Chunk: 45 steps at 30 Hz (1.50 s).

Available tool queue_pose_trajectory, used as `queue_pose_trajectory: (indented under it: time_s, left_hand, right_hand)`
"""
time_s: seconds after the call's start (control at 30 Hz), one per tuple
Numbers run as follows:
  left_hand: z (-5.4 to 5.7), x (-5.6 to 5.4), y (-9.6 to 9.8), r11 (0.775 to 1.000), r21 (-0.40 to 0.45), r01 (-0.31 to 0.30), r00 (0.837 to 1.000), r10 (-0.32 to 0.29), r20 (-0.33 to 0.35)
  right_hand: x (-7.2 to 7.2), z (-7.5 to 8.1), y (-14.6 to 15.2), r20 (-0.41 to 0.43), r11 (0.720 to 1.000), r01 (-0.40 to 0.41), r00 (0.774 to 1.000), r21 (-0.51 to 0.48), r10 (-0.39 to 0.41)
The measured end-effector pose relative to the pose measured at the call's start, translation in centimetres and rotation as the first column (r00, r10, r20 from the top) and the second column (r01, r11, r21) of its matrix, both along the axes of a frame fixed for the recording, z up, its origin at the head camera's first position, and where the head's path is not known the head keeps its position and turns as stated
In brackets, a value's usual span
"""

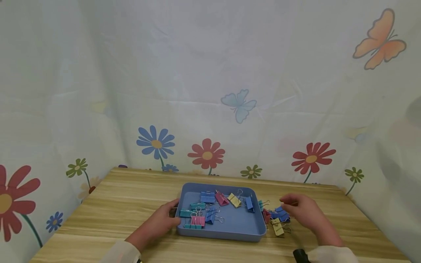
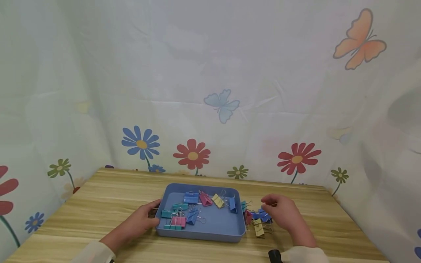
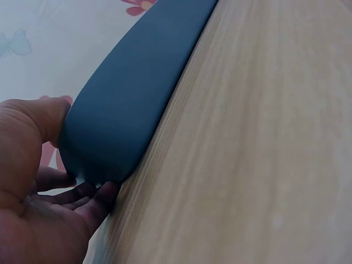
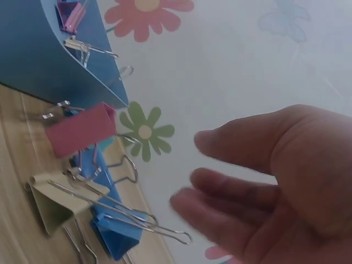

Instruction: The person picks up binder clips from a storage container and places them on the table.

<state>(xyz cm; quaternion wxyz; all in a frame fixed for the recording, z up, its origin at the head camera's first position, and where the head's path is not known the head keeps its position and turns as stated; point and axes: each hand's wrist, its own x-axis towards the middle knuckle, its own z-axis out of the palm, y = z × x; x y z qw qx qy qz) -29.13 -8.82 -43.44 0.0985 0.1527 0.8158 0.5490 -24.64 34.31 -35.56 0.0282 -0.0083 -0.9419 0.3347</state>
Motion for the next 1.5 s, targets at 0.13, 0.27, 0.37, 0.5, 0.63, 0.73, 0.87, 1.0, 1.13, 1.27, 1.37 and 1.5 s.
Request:
queue_pose_trajectory:
  time_s: [0.13, 0.27, 0.37, 0.5, 0.63, 0.73, 0.87, 1.0, 1.13, 1.27, 1.37, 1.5]
  left_hand:
    - [0.0, 0.1, -0.2, 1.000, 0.010, 0.005, 1.000, -0.005, -0.001]
    - [-0.2, 0.2, -0.3, 1.000, 0.016, 0.008, 1.000, -0.008, -0.008]
    - [-0.3, 0.3, -0.3, 0.999, 0.034, 0.014, 1.000, -0.014, -0.008]
    - [-0.5, 0.3, -0.2, 0.998, 0.058, 0.020, 1.000, -0.020, 0.003]
    - [-0.6, 0.3, -0.2, 0.998, 0.057, 0.022, 1.000, -0.023, 0.005]
    - [-0.5, 0.3, -0.2, 0.999, 0.047, 0.021, 1.000, -0.021, -0.001]
    - [-0.3, 0.4, -0.2, 0.999, 0.041, 0.025, 1.000, -0.025, -0.008]
    - [-0.3, 0.4, -0.2, 0.999, 0.041, 0.027, 1.000, -0.027, -0.013]
    - [-0.4, 0.2, -0.2, 0.999, 0.031, 0.021, 1.000, -0.021, 0.003]
    - [-0.4, 0.0, -0.2, 1.000, 0.019, 0.021, 1.000, -0.021, 0.020]
    - [-0.3, -0.1, -0.2, 1.000, 0.008, 0.022, 1.000, -0.022, 0.008]
    - [0.0, 0.0, -0.2, 1.000, -0.001, 0.021, 1.000, -0.021, -0.011]
  right_hand:
    - [-0.1, 0.1, -0.7, -0.036, 1.000, -0.007, 0.999, 0.021, 0.007]
    - [-0.1, 0.1, -1.3, -0.047, 1.000, -0.004, 0.999, -0.002, 0.004]
    - [-0.3, 0.0, -1.9, -0.068, 1.000, -0.008, 0.998, 0.003, 0.008]
    - [-0.6, -0.4, -2.7, -0.110, 0.999, -0.028, 0.993, 0.040, 0.032]
    - [-1.0, -0.8, -3.6, -0.134, 0.998, -0.042, 0.990, 0.053, 0.048]
    - [-1.5, -1.0, -4.6, -0.135, 0.997, -0.062, 0.988, 0.053, 0.068]
    - [-2.4, -1.4, -5.7, -0.113, 0.995, -0.089, 0.989, 0.047, 0.094]
    - [-3.4, -1.8, -6.5, -0.080, 0.995, -0.093, 0.992, 0.037, 0.096]
    - [-4.0, -2.0, -6.9, -0.066, 0.994, -0.096, 0.993, 0.044, 0.099]
    - [-4.5, -2.1, -7.1, -0.052, 0.993, -0.098, 0.993, 0.058, 0.101]
    - [-4.8, -2.1, -7.1, -0.050, 0.992, -0.103, 0.993, 0.077, 0.107]
    - [-5.1, -2.1, -7.3, -0.056, 0.989, -0.110, 0.992, 0.102, 0.117]
